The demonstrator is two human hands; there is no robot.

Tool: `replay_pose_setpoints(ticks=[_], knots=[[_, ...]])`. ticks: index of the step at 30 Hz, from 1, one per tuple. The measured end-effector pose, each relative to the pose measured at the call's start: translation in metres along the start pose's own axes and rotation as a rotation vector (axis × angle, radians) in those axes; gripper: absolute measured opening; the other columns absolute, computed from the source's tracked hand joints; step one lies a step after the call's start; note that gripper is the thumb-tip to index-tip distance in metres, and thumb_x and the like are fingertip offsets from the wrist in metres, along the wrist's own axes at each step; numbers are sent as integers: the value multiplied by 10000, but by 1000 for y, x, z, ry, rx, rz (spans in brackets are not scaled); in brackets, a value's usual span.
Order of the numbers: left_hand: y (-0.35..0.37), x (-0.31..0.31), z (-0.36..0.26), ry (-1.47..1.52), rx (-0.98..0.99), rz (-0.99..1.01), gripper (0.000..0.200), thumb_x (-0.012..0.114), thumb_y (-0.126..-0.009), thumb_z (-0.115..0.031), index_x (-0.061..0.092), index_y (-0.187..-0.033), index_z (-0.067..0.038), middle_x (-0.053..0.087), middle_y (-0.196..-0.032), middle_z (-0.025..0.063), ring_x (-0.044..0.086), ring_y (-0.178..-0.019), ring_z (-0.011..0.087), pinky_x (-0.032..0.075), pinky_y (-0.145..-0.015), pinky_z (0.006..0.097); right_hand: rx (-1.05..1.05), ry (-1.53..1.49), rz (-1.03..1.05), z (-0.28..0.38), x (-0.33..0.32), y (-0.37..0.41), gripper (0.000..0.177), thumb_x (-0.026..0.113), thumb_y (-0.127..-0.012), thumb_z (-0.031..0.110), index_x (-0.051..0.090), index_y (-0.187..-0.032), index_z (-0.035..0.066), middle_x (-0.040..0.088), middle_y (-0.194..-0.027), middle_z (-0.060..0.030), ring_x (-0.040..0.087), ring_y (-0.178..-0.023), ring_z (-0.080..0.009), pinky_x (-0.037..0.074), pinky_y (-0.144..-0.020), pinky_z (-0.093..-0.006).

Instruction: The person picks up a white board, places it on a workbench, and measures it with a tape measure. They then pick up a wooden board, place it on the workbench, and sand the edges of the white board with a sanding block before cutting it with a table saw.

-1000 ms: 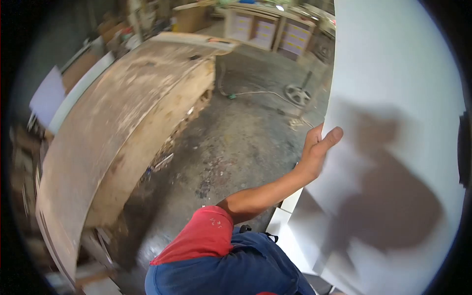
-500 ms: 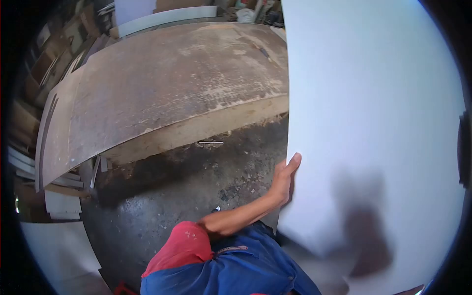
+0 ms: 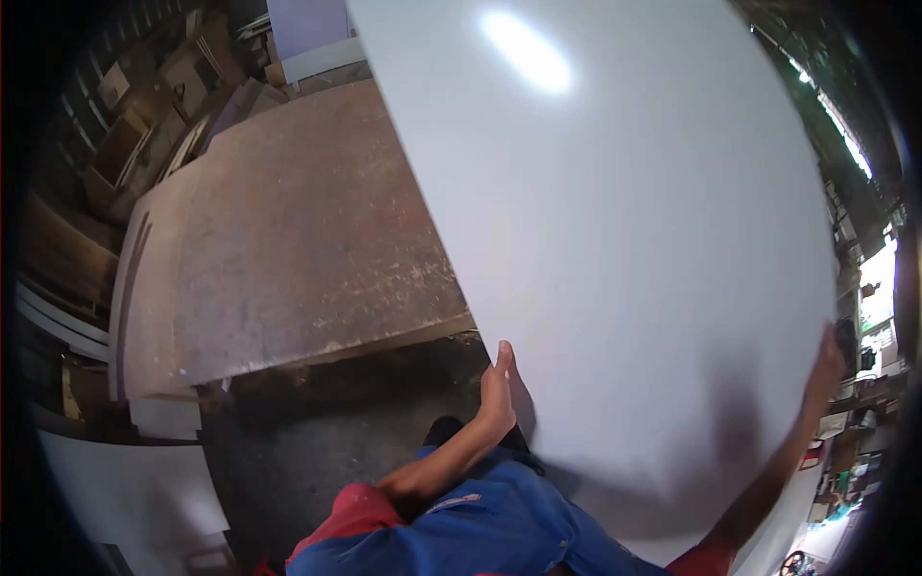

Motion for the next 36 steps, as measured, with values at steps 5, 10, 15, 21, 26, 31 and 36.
replay_pose_setpoints(ticks=[5, 10, 15, 21, 26, 31, 36], knots=[[-29, -41, -63, -7, -38, -194, 699, 505, -915, -524, 397, -1339, 21, 439, -1354, 159, 397, -1265, 283, 285, -1074, 433, -115, 38, 223, 37, 253, -52, 493, 520, -919, 462, 632, -1148, 40, 653, -1072, -188, 637, -960, -304, 471, -856, -342], [-74, -100, -134, -18, 4, -362, 623, 510, -923, -501, 456, -1273, 12, 476, -1272, 142, 457, -1171, 277, 352, -1018, 424, -137, -140, 409, 70, 500, -32, 557, 484, -903, 555, 706, -941, 45, 694, -870, -141, 663, -835, -318, 498, -793, -368], [-127, -165, -217, -49, -58, -294, 688, 447, -935, -540, 342, -1363, -12, 407, -1348, 185, 401, -1251, 327, 341, -1037, 454, -39, 38, 695, 230, 565, 35, 724, 343, -877, 689, 693, -843, 57, 671, -851, -158, 627, -905, -346, 470, -824, -427], [-176, -215, -306, -246, 38, -402, 690, 516, -897, -549, 373, -1341, -41, 490, -1251, 191, 520, -1120, 309, 451, -916, 446, -218, -51, 664, 303, 664, 56, 514, 495, -899, 526, 676, -946, 47, 642, -929, -159, 596, -926, -365, 469, -852, -427], [-187, -270, -459, -1322, -28, -52, 260, 571, -844, -151, 627, -1030, 21, 657, -751, 104, 657, -700, 203, 527, -594, 295, -478, -231, 214, 369, 589, 66, 249, 628, -852, 318, 656, -989, 113, 583, -1109, -82, 524, -1066, -280, 443, -919, -399], [-213, -200, -527, -1590, 493, -327, 313, 507, -916, -287, 601, -1060, -25, 655, -819, 87, 629, -716, 180, 440, -545, 291, -389, -157, 272, 297, 513, 187, 257, 649, -835, 285, 618, -998, 89, 508, -1184, -110, 460, -1162, -291, 395, -974, -411], [-261, -135, -423, -1555, 304, 65, 312, 550, -914, -254, 575, -1154, -56, 635, -975, 58, 585, -899, 150, 437, -710, 261, 117, 460, 129, 122, 402, 366, 403, 586, -876, 277, 536, -1230, 90, 408, -1355, -192, 370, -1273, -382, 347, -1037, -479]])
Point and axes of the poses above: each hand's wrist, its own y-axis away from the middle knuckle, its own x-axis out of the palm, z = x × y, the point moved 4 cm from there along -y, towards the middle knuckle
